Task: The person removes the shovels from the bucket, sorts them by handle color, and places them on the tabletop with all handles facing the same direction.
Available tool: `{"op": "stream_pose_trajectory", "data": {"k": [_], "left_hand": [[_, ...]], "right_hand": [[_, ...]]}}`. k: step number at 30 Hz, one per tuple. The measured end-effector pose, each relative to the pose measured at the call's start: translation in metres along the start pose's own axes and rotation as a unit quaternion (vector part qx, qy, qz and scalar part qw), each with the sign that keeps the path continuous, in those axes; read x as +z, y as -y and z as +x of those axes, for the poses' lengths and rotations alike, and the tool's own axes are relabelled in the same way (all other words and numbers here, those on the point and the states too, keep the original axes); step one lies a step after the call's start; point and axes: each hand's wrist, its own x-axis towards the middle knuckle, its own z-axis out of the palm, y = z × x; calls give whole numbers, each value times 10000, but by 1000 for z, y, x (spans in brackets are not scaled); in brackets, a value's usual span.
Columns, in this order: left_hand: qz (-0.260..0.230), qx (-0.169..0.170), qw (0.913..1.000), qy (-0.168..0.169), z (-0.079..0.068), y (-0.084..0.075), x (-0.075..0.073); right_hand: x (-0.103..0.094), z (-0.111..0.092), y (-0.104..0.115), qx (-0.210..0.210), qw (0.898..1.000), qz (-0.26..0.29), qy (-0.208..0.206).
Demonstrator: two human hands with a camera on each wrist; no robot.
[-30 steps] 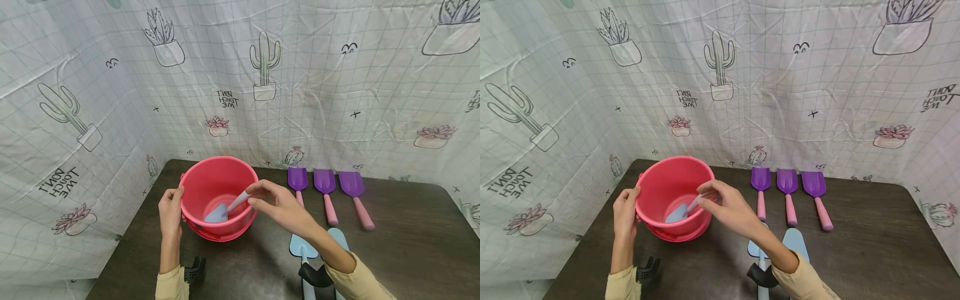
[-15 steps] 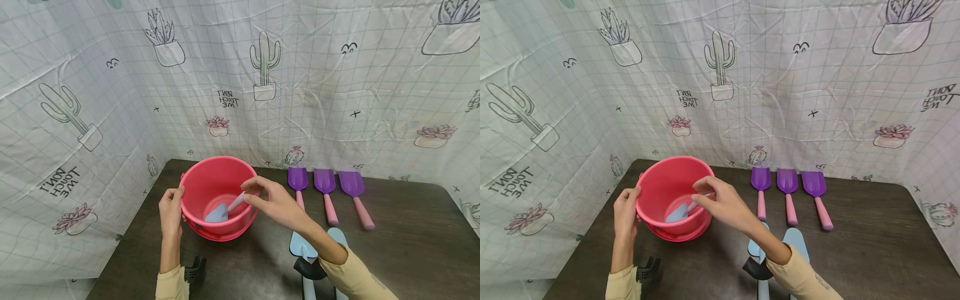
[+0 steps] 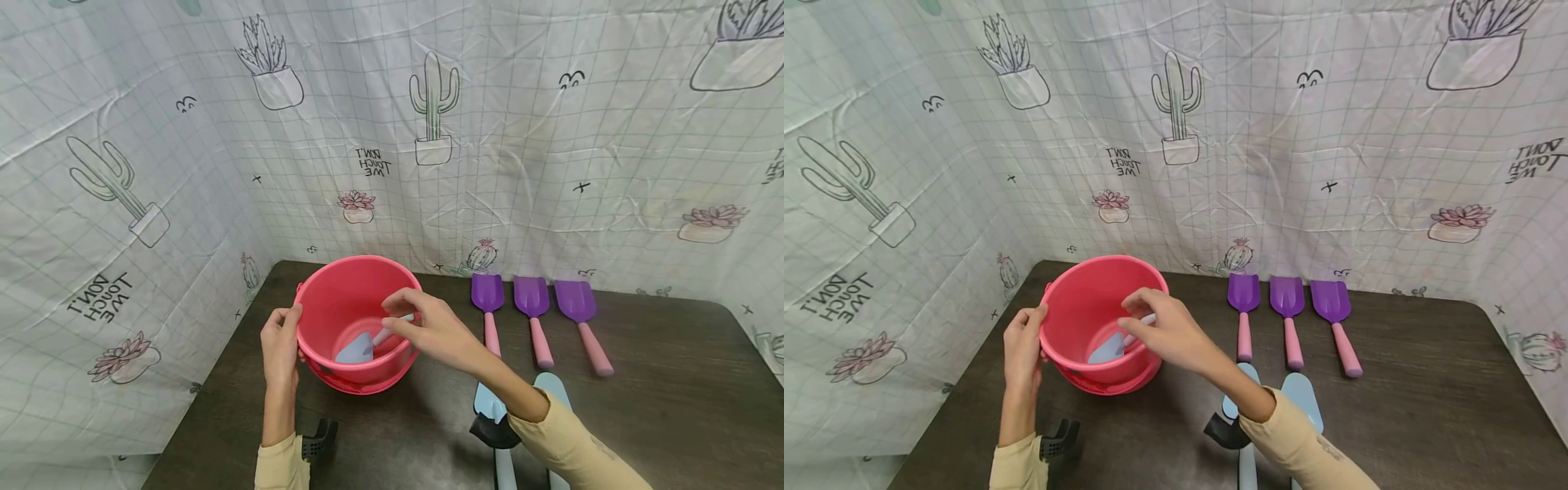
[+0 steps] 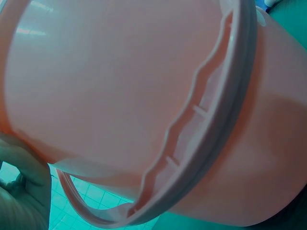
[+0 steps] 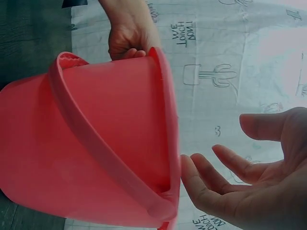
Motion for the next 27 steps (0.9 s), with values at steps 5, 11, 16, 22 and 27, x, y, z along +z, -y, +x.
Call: {"op": "stream_pose_trajectory", "data": {"k": [5, 11, 16, 22, 27], "left_hand": [[-17, -16, 10000, -13, 0, 0, 0], [-8, -60, 10000, -34, 1, 0, 0], [-44, -76, 10000, -4, 1, 1, 0], [-80, -82, 9999, 25, 0, 1, -1], [-95, -69, 9999, 27, 0, 0, 0]], "right_hand": [[5, 5, -1, -100, 9999, 9, 139], [9, 11, -2, -84, 9994, -21, 331], [10, 18, -5, -41, 9993, -117, 358], [9, 25, -8, 11, 9987, -331, 397], [9, 31, -8, 77, 9978, -374, 540]]}}
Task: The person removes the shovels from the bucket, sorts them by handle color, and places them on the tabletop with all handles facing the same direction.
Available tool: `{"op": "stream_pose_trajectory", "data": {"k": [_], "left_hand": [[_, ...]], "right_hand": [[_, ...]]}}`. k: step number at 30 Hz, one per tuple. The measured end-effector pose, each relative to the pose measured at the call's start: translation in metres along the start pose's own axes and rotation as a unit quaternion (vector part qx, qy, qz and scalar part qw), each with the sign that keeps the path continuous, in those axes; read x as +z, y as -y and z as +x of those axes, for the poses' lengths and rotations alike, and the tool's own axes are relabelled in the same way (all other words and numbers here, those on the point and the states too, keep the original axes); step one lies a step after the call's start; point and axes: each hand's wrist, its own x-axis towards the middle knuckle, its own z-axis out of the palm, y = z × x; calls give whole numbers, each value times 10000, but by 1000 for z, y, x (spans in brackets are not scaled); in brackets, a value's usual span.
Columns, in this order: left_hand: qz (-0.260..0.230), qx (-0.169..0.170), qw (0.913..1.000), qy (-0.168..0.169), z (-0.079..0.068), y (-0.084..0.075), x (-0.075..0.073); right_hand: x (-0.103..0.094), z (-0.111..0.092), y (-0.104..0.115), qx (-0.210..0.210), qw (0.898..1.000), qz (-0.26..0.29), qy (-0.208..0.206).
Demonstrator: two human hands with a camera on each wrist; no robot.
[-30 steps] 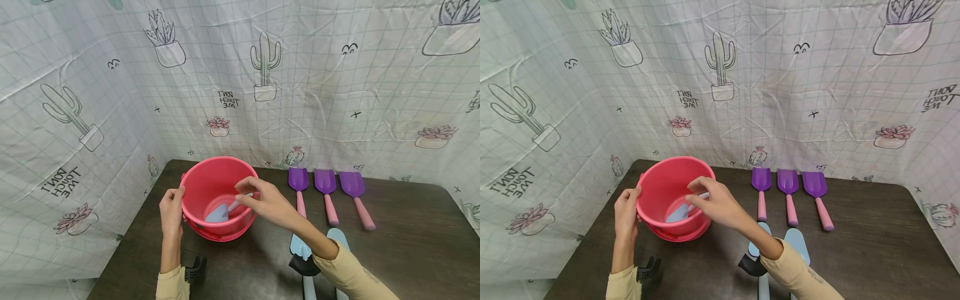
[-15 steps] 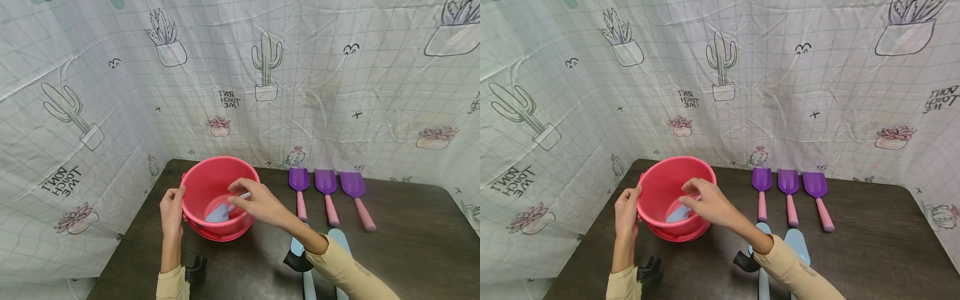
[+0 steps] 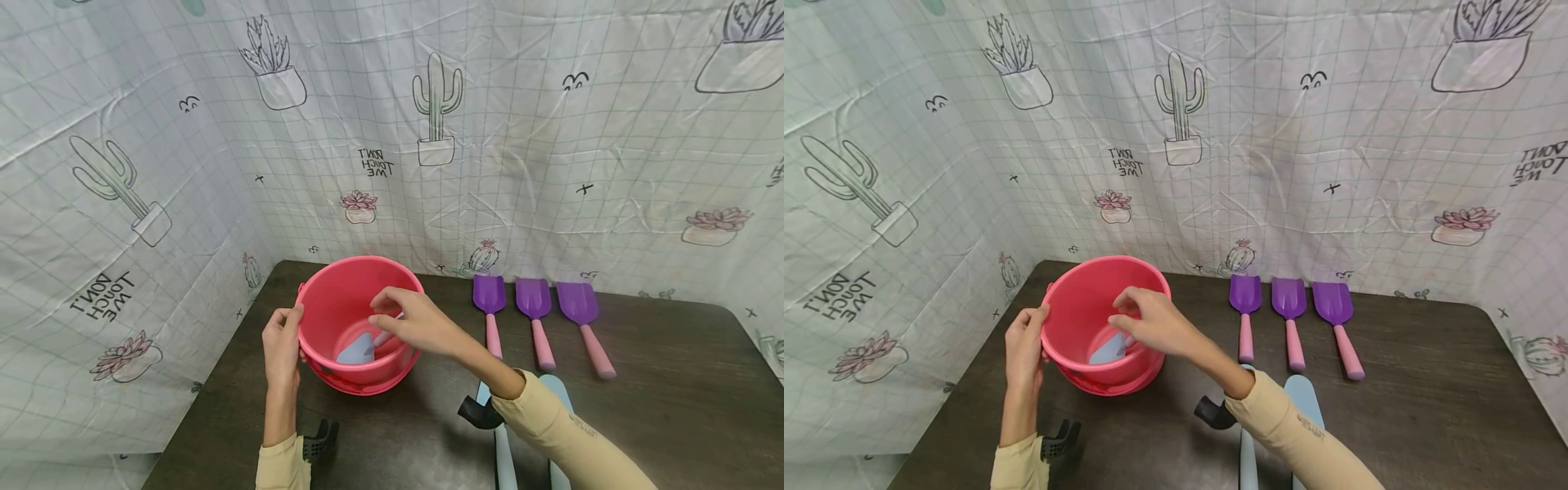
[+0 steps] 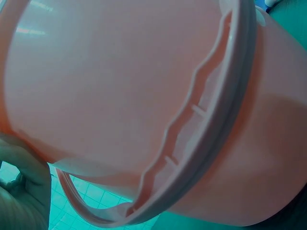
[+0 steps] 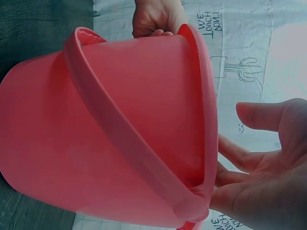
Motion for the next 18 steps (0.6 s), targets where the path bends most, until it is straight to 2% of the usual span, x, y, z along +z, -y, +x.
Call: {"op": "stream_pose_trajectory", "data": {"k": [8, 14, 18], "left_hand": [[60, -32, 10000, -17, -1, 0, 0], [67, -60, 10000, -32, -1, -1, 0], [42, -56, 10000, -11, -1, -1, 0]], "right_hand": [[1, 8, -1, -85, 9997, -133, 202], [0, 14, -3, -208, 9979, -98, 599], [0, 20, -4, -284, 9969, -345, 652]]}}
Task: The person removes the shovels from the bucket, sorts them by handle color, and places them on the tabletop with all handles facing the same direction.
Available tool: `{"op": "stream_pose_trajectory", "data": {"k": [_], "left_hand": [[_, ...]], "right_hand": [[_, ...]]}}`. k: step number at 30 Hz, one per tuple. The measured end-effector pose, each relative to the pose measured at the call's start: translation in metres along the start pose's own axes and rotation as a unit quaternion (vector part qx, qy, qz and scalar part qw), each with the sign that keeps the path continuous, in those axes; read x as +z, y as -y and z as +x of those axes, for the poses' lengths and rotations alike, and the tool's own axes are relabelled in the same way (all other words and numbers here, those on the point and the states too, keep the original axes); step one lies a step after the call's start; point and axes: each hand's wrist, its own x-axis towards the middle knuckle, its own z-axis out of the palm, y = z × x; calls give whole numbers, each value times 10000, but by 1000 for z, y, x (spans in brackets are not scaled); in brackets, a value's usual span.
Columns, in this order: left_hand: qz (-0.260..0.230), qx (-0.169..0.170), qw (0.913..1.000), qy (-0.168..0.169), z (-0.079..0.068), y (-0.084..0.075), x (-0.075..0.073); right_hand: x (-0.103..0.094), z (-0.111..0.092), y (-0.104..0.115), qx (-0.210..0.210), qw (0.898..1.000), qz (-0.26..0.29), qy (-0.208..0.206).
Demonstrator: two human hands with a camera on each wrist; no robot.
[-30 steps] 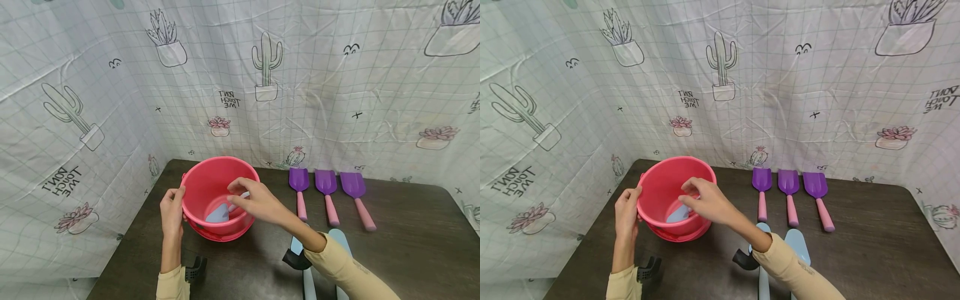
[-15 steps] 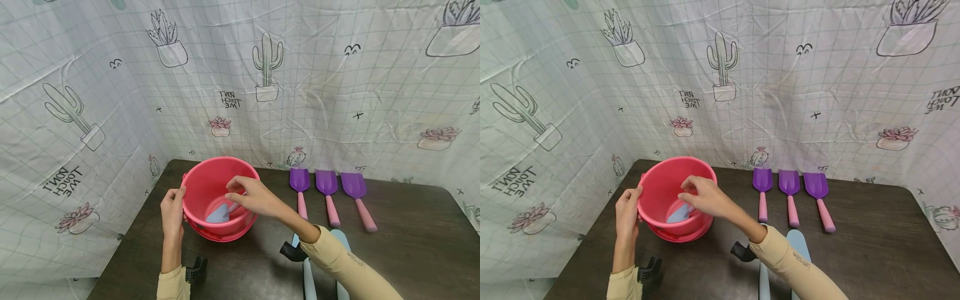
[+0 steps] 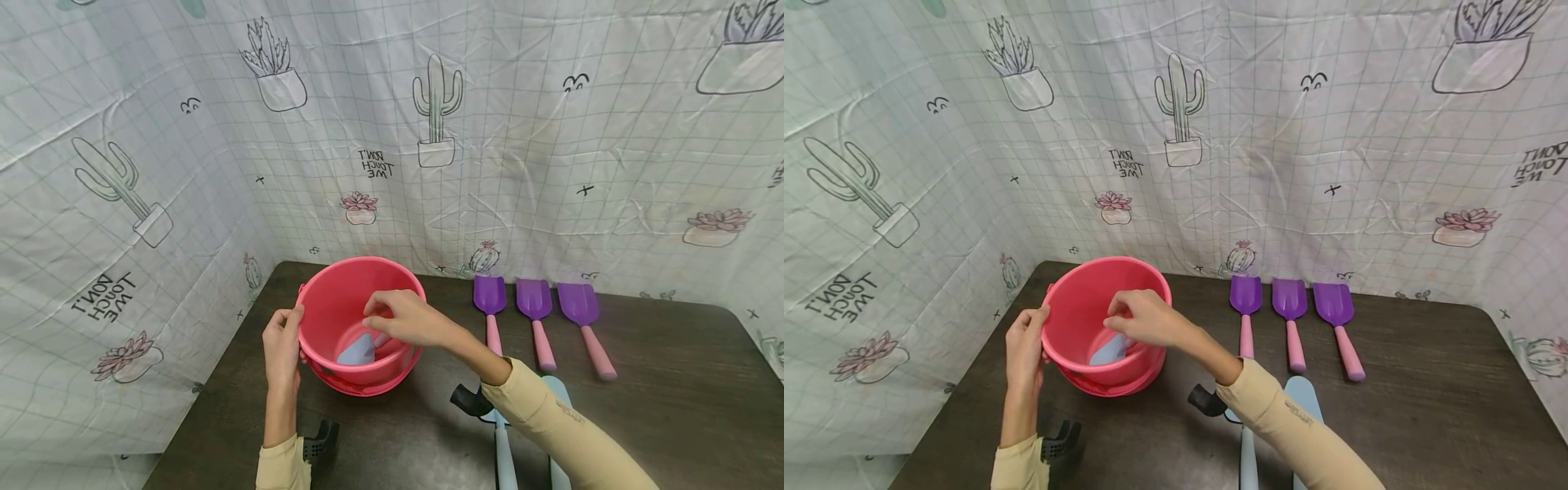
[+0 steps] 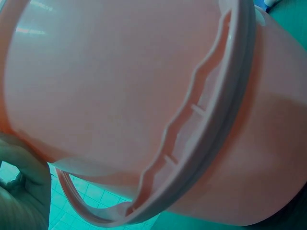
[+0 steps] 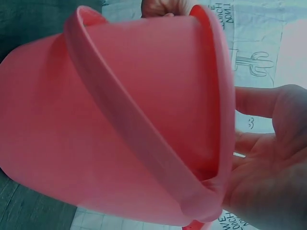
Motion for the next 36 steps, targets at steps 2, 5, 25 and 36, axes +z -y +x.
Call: {"op": "stream_pose_trajectory", "data": {"k": [2, 5, 25, 36], "left_hand": [[-8, 3, 10000, 2, 0, 0, 0], [8, -11, 10000, -10, 0, 0, 0], [106, -52, 9999, -16, 0, -1, 0], [97, -81, 9999, -13, -1, -1, 0]], "right_hand": [[-1, 4, -1, -86, 9996, -254, -50], [-3, 8, -3, -206, 9981, -564, -99], [-14, 33, -17, -464, 9916, -1112, 474], [-11, 43, -15, 279, 9808, -1418, 1311]]}}
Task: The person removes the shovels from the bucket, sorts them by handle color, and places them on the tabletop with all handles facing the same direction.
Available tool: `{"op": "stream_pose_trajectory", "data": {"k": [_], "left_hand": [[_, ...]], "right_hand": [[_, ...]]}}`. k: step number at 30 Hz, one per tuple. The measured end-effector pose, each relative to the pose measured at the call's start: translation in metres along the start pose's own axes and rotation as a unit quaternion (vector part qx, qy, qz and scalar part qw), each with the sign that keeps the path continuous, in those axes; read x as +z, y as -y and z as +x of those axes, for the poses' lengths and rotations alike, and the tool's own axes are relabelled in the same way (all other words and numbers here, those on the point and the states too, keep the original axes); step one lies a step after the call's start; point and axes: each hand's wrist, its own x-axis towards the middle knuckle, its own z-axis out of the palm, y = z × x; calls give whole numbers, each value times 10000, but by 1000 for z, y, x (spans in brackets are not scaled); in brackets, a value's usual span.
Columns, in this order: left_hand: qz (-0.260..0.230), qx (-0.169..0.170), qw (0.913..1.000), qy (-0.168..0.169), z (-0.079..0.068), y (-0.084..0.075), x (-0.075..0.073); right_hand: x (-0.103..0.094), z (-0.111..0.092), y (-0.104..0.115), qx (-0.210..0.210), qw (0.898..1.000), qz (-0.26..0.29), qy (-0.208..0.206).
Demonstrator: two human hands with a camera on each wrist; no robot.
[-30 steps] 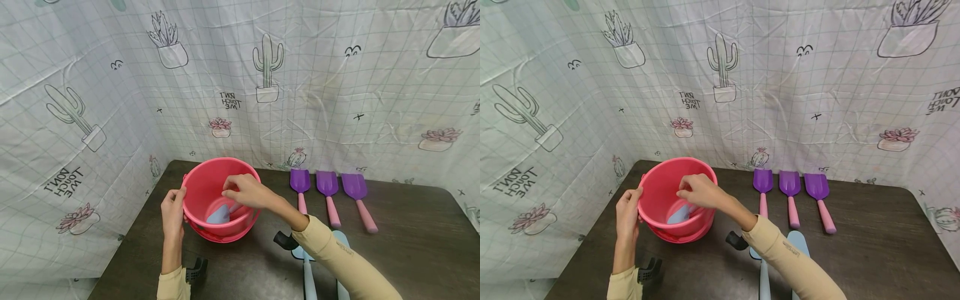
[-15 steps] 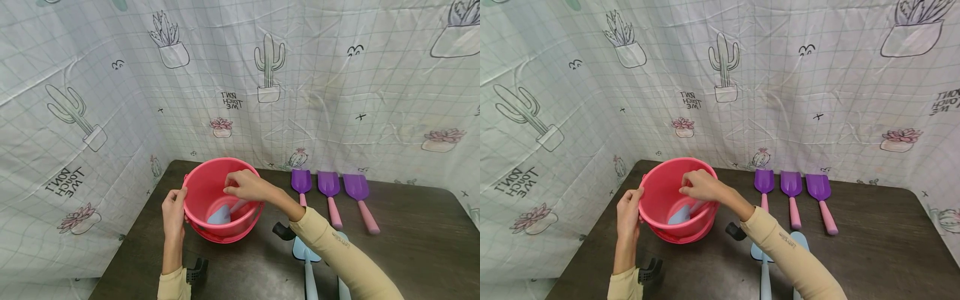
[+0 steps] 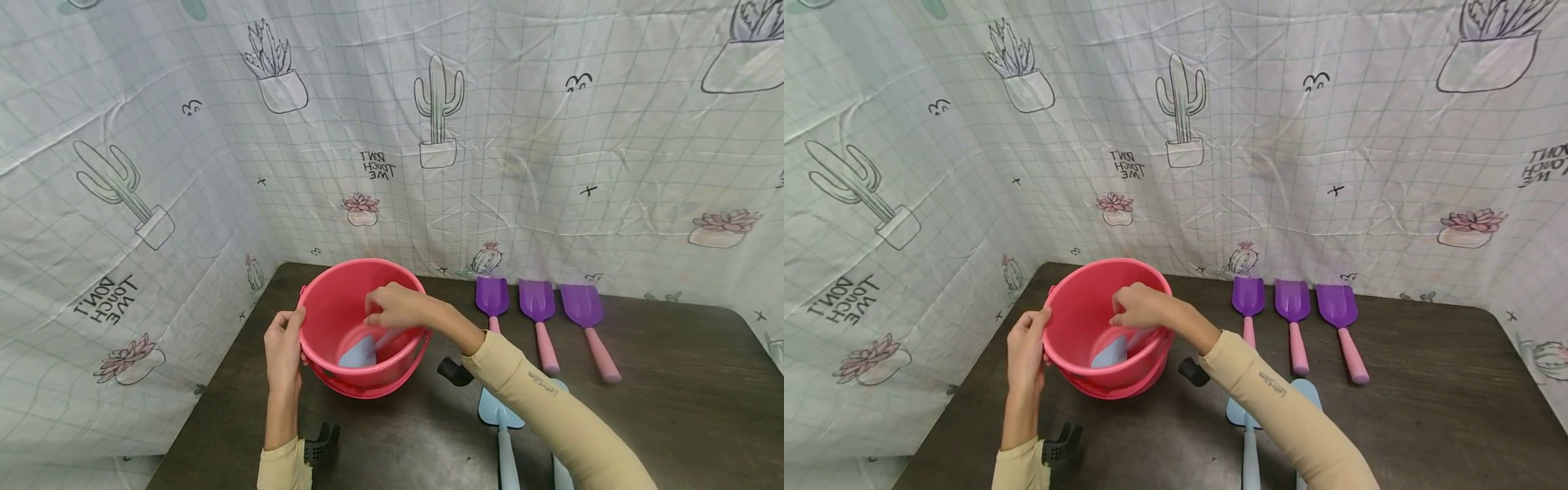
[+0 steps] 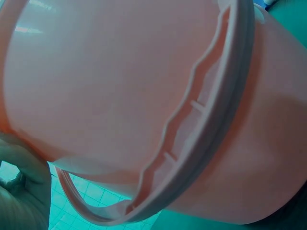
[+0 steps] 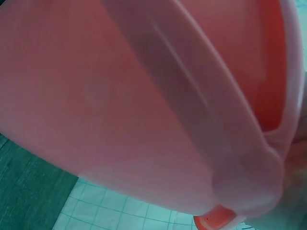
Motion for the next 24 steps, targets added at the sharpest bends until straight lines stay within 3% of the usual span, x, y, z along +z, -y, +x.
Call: {"op": "stream_pose_trajectory", "data": {"k": [8, 24], "left_hand": [[-7, -25, 10000, 14, 0, -1, 0], [-47, 42, 10000, -22, 0, 0, 2]], "right_hand": [[-2, 6, 1, 453, 9974, -280, 485], [-4, 12, 0, 632, 9940, -295, 841]]}}
